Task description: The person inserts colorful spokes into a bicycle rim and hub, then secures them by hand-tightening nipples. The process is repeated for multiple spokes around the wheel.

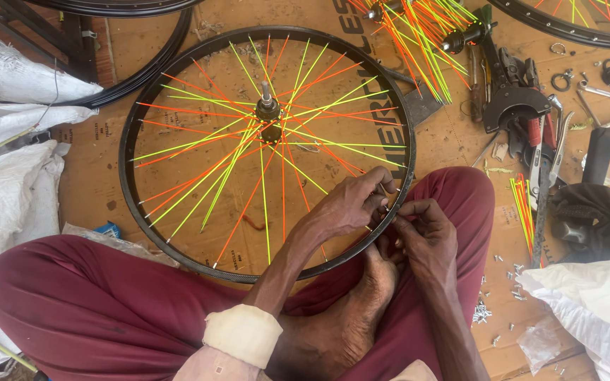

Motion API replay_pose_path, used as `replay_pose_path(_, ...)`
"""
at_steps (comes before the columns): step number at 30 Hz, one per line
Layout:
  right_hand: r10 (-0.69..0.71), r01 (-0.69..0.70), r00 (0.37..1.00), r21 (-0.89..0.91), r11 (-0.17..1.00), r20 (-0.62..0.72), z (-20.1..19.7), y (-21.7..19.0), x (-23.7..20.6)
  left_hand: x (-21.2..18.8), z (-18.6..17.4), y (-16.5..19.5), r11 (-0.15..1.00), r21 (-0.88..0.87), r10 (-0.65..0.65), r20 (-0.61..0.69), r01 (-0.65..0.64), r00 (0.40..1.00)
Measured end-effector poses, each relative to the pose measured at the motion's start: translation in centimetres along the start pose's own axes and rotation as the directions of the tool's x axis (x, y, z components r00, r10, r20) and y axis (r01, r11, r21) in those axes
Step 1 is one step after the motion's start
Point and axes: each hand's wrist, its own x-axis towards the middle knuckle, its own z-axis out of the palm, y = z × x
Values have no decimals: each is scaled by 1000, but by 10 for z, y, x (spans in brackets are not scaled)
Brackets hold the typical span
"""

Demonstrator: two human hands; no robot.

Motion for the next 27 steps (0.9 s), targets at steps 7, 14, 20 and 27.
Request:
replay_pose_path(7,96,-102,994,-171,980,-44,0,0,6,2,-6,8,1000,-1,-2,71,2,997)
replay_pose_path(14,-130,131,991,-28,991,33,-2,4,-1,13,-8,19,994,106,-33,97,22,995)
replay_pose_path(20,-146,146,989,3,989,1,2,3,0,15,-13,11,993,-87,89,170,-75,981)
replay_pose_path(27,-69,69,998,15,997,-14,3,1,0,14,-11,13,998,8,59,113,-60,992)
